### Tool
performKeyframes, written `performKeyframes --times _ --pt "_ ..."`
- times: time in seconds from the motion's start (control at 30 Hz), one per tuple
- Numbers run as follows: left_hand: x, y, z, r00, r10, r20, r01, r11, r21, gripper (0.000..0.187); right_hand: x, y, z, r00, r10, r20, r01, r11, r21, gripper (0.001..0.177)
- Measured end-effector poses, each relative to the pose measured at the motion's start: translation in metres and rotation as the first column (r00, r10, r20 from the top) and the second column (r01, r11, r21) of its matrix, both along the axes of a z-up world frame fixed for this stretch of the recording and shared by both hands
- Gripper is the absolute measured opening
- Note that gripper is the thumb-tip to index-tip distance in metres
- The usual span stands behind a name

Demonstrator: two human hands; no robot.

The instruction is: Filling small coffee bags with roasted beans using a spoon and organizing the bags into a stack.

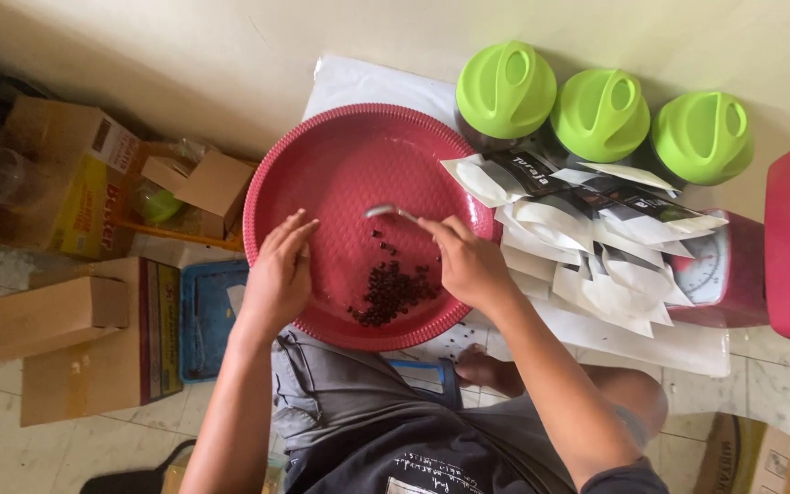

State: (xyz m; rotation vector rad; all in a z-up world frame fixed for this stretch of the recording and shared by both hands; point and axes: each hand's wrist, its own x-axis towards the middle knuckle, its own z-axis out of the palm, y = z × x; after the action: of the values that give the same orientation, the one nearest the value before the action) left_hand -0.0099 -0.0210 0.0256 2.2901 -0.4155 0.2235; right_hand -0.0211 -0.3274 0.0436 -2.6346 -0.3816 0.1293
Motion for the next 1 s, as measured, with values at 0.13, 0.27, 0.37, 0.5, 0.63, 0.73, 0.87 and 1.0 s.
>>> performKeyframes --times 0.13,0.27,0.37,0.5,0.63,0.73,0.87,1.0 --pt "-0.004 -0.005 0.011 0.999 -0.029 -0.042 0.028 0.999 -0.021 0.040 -0.022 0.001 0.022 0.999 0.010 -0.049 -0.010 1.000 -0.002 0.048" --pt "-0.003 -0.010 0.005 0.991 -0.049 -0.125 0.049 0.999 -0.003 0.042 -0.052 -0.016 0.047 0.990 0.021 -0.140 -0.014 0.999 0.053 0.043" --pt "-0.002 -0.020 -0.009 0.984 -0.081 -0.161 0.092 0.994 0.059 0.043 -0.070 -0.027 0.054 0.988 -0.020 -0.151 0.031 0.997 0.070 0.041" --pt "0.009 -0.029 -0.047 0.969 -0.120 -0.215 0.164 0.966 0.201 0.049 -0.075 -0.043 0.047 0.987 -0.114 -0.111 0.120 0.992 0.046 0.046" --pt "0.004 -0.038 -0.028 0.950 -0.111 -0.290 0.215 0.909 0.356 0.049 -0.069 -0.043 0.055 0.982 -0.170 -0.087 0.162 0.983 -0.092 0.048" --pt "0.001 -0.039 -0.015 0.931 -0.052 -0.360 0.246 0.819 0.518 0.049 -0.071 -0.036 0.058 0.970 -0.194 -0.146 0.178 0.977 -0.115 0.053" --pt "-0.016 -0.034 -0.024 0.896 -0.066 -0.439 0.324 0.773 0.546 0.041 -0.087 -0.031 0.061 0.955 -0.160 -0.249 0.103 0.968 -0.229 0.065" --pt "-0.029 -0.037 0.012 0.802 -0.168 -0.573 0.427 0.831 0.355 0.029 -0.096 -0.022 0.057 0.904 -0.160 -0.396 0.075 0.972 -0.223 0.061"
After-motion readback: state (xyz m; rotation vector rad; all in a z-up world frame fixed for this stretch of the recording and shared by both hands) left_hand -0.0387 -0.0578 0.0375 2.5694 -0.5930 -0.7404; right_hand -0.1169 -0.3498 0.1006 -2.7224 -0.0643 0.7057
